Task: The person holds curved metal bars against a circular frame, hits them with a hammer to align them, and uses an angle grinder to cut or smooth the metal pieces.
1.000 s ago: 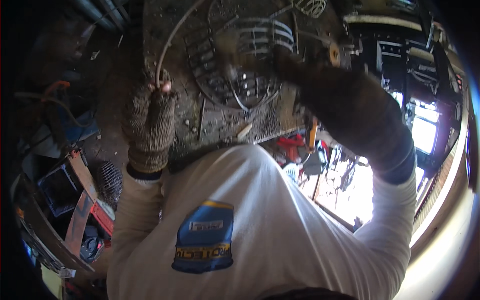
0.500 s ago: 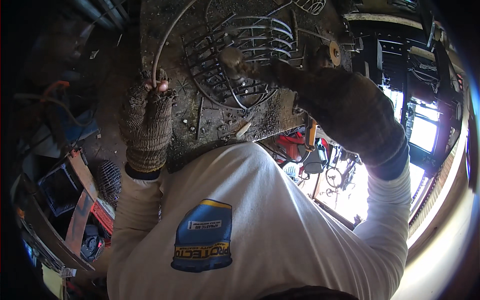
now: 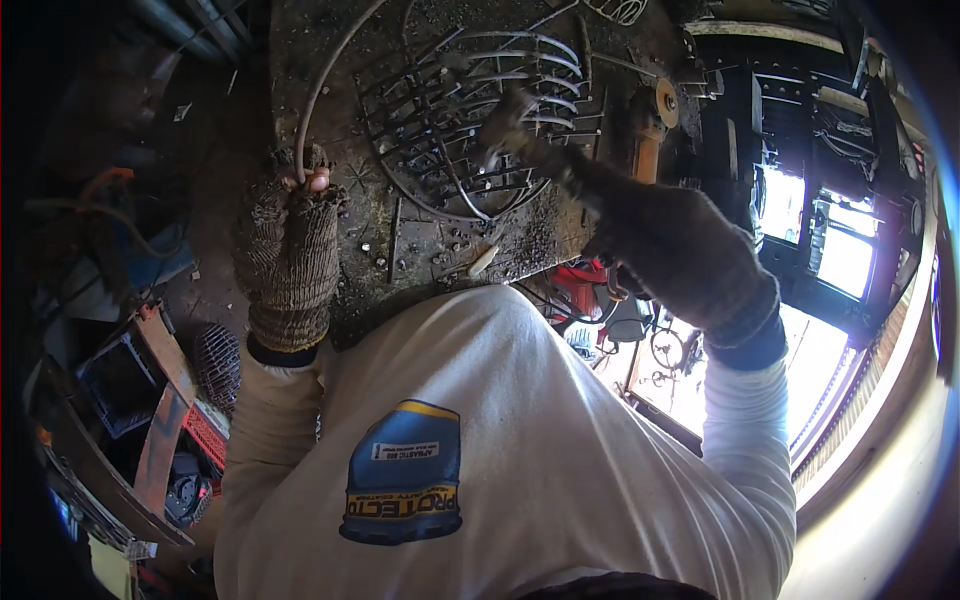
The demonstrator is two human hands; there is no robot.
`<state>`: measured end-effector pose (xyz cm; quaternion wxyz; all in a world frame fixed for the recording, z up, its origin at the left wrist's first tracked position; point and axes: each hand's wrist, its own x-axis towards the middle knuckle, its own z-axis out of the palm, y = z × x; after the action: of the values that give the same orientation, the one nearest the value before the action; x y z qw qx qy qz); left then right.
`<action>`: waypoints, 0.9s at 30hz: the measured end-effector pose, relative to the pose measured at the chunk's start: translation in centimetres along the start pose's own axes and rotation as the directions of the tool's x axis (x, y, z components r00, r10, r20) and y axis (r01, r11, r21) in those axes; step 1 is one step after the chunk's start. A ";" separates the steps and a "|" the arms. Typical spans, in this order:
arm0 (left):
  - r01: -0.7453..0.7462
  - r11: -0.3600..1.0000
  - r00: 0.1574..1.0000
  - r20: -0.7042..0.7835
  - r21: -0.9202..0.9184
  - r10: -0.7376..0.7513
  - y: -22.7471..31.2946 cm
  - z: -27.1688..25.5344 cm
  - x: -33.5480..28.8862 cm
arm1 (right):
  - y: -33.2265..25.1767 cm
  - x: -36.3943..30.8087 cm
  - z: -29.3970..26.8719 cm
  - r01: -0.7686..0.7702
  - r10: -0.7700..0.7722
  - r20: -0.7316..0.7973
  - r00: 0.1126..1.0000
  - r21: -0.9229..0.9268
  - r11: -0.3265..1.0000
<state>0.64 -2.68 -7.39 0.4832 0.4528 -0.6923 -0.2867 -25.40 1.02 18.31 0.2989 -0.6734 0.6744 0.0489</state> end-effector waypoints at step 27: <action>0.237 0.940 0.969 0.127 -0.247 -0.211 -1.1 0.0 -0.7 | -1.1 -0.3 -1.7 -0.165 0.212 -0.054 0.976 0.458 0.874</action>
<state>1.09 -2.50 -8.61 0.4678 0.4467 -0.6155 -0.4503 -24.95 0.39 20.22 0.4054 -0.5185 0.7441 -0.1143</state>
